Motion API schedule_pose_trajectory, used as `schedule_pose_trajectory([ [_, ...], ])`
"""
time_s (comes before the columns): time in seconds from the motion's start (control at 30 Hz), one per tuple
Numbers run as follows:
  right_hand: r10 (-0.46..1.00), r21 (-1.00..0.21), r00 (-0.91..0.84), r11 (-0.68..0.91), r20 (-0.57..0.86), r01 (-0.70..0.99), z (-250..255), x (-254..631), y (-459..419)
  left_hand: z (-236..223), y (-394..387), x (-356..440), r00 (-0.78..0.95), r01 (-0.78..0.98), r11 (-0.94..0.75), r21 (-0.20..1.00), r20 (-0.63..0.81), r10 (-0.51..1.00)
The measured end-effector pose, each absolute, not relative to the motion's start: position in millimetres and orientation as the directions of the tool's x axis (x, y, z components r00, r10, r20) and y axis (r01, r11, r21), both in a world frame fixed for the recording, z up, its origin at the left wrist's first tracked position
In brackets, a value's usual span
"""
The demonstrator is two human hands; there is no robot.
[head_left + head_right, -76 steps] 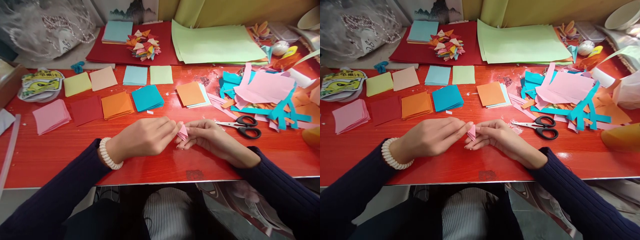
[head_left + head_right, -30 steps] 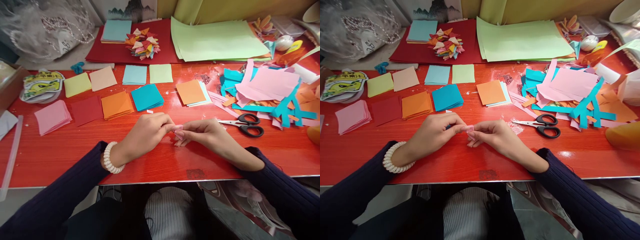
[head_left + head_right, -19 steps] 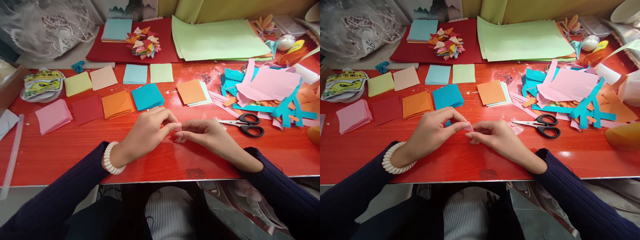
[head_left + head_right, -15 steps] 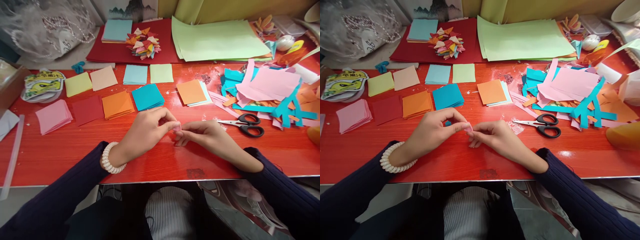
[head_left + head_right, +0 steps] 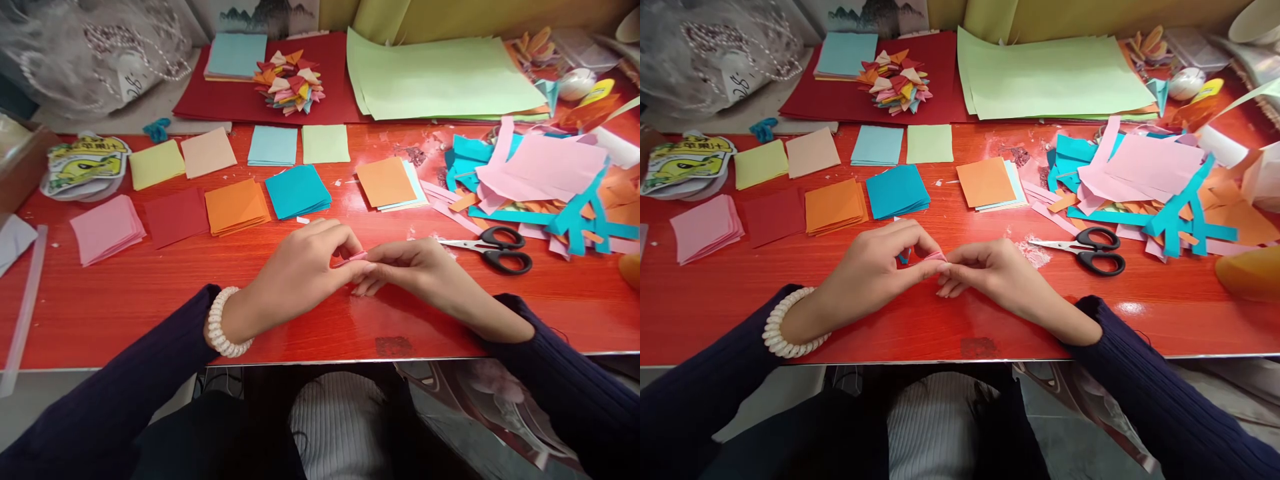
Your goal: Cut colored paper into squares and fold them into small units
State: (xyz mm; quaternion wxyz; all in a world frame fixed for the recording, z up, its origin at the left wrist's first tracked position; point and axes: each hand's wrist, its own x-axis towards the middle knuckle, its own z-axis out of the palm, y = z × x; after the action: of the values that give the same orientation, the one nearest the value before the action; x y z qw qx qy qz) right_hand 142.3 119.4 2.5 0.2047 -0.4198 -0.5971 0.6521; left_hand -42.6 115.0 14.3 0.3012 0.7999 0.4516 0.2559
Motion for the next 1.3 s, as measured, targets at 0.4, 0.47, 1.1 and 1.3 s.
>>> schedule_pose_trajectory([
  [0.4, 0.717, -0.938, -0.606, -0.235, -0.344, 0.255, 3.8, 141.4, 118.3, 13.3, 115.8, -42.2, 0.448, 0.562, -0.272, 0.781, -0.011, 0.894],
  [0.47, 0.714, -0.933, -0.601, -0.260, -0.358, 0.247, 4.3, 140.9, 118.2, 13.5, 115.9, -41.4, 0.454, 0.575, -0.295, 0.763, 0.003, 0.891],
  [1.1, 0.618, -0.925, -0.689, -0.254, -0.379, 0.282, -3.0, 142.5, 116.6, 10.6, 111.3, -38.1, 0.508, 0.489, -0.312, 0.815, 0.024, 0.861],
  [1.3, 0.625, -0.933, -0.695, -0.194, -0.355, 0.302, -1.5, 141.8, 117.8, 13.3, 111.6, -38.2, 0.523, 0.504, -0.375, 0.778, 0.070, 0.849],
])
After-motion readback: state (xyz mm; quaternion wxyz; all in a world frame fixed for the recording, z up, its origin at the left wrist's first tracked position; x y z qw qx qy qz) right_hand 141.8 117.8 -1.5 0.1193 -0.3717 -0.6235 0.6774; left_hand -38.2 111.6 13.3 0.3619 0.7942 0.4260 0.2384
